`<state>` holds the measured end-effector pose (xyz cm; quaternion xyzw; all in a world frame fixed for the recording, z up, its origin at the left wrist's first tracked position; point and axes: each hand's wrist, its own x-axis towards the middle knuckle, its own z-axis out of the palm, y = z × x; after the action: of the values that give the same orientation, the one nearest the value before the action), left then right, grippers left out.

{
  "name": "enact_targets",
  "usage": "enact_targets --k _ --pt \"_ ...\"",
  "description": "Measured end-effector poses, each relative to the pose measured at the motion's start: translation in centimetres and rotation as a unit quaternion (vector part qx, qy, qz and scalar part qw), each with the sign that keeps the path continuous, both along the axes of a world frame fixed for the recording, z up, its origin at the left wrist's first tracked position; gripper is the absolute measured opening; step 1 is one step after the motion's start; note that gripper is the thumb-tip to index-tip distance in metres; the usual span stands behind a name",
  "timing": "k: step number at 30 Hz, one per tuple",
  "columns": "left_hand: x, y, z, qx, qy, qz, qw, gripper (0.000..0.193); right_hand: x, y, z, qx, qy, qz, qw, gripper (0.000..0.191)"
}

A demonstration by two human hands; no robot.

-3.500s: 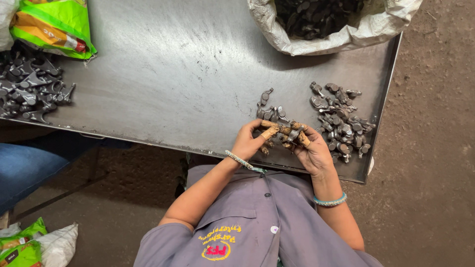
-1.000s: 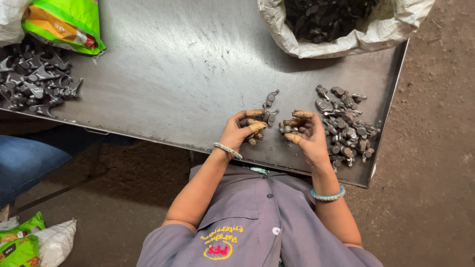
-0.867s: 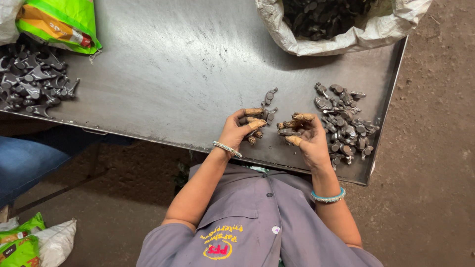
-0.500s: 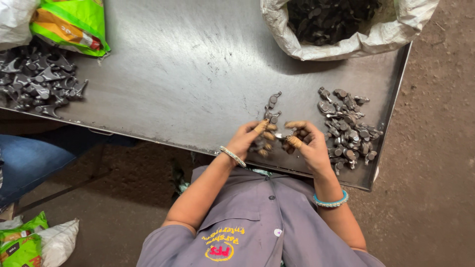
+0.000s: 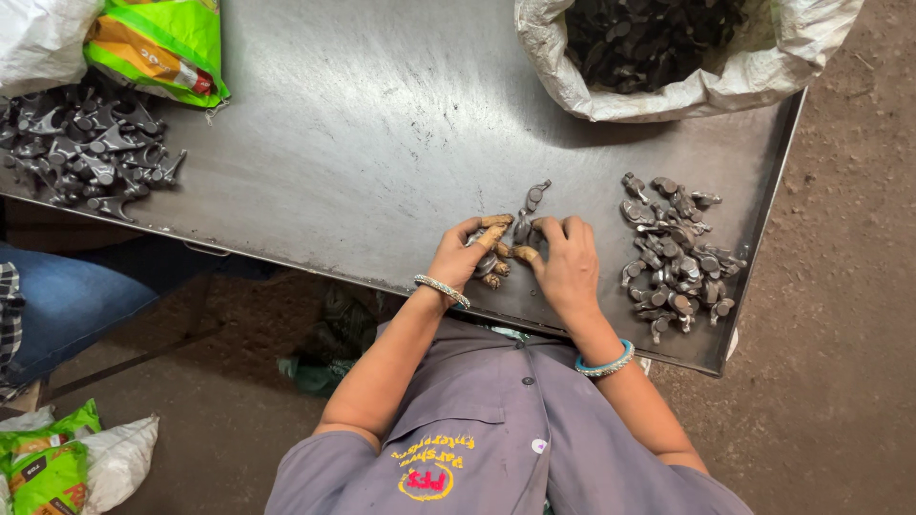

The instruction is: The person sorts small dark metal parts on a metal table by hand, separating them into piles and transferring some into a white sack. The person repeatedly picks up parts, inspects them, and places them into different piles or the sack.

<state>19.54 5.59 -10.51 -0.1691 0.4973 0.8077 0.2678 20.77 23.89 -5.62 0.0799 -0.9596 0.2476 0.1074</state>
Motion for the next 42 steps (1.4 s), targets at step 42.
enact_targets --k 42 --pt "1.2 2.3 -1.1 0.066 -0.030 -0.076 0.994 0.036 2.7 8.3 -4.6 -0.691 -0.308 -0.032 0.653 0.036"
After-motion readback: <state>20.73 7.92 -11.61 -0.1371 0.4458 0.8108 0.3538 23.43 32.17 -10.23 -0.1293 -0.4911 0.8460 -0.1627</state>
